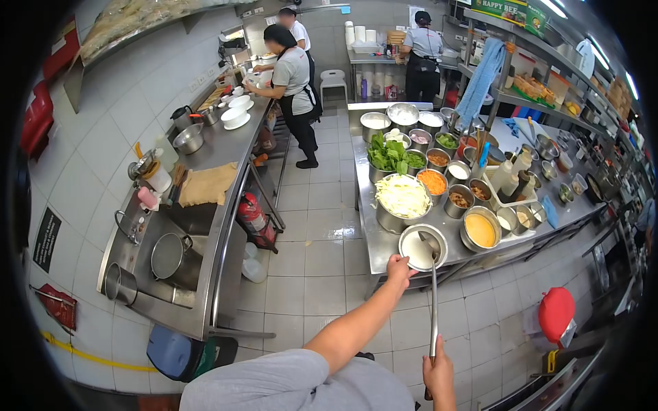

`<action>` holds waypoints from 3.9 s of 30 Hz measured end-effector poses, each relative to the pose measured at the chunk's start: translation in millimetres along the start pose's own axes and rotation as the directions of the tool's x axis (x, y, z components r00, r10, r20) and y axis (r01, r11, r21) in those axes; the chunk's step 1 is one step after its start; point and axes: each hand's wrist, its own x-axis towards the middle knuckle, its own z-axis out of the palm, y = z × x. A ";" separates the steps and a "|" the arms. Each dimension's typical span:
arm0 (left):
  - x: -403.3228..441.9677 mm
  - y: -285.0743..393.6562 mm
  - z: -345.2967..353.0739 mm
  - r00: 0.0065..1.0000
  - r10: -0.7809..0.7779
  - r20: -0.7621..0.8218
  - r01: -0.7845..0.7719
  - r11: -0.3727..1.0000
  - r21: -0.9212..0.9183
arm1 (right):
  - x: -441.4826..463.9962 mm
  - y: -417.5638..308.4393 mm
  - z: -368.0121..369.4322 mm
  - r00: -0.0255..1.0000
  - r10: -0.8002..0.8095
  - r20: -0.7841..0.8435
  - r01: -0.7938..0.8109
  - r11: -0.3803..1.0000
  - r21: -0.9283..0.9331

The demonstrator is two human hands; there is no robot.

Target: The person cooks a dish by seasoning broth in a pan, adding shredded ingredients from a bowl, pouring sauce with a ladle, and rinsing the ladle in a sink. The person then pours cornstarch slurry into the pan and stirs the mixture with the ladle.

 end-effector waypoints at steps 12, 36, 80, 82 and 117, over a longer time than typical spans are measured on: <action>0.0 31.9 -42.5 0.988 -0.018 0.153 -0.002 0.991 0.132 | -11.3 -15.1 -46.3 0.944 0.219 0.245 -0.296 0.892 0.341; 21.1 77.3 -50.4 0.987 0.012 0.163 -0.081 0.903 0.421 | -25.6 -1.2 -46.2 0.962 0.155 0.225 -0.175 0.982 0.069; 2.1 77.1 -60.3 0.990 -0.004 0.143 -0.029 0.973 0.228 | -25.7 -15.8 -12.3 0.983 -0.009 0.184 0.028 0.995 -0.100; 14.1 91.9 -63.7 0.978 -0.068 0.197 0.007 0.955 0.296 | -26.7 -13.1 -23.4 0.977 0.030 0.210 -0.024 0.999 -0.032; -19.3 35.1 -68.4 0.987 0.060 0.151 -0.075 0.993 0.093 | 6.8 -32.4 7.1 0.999 -0.004 0.049 0.003 1.000 0.027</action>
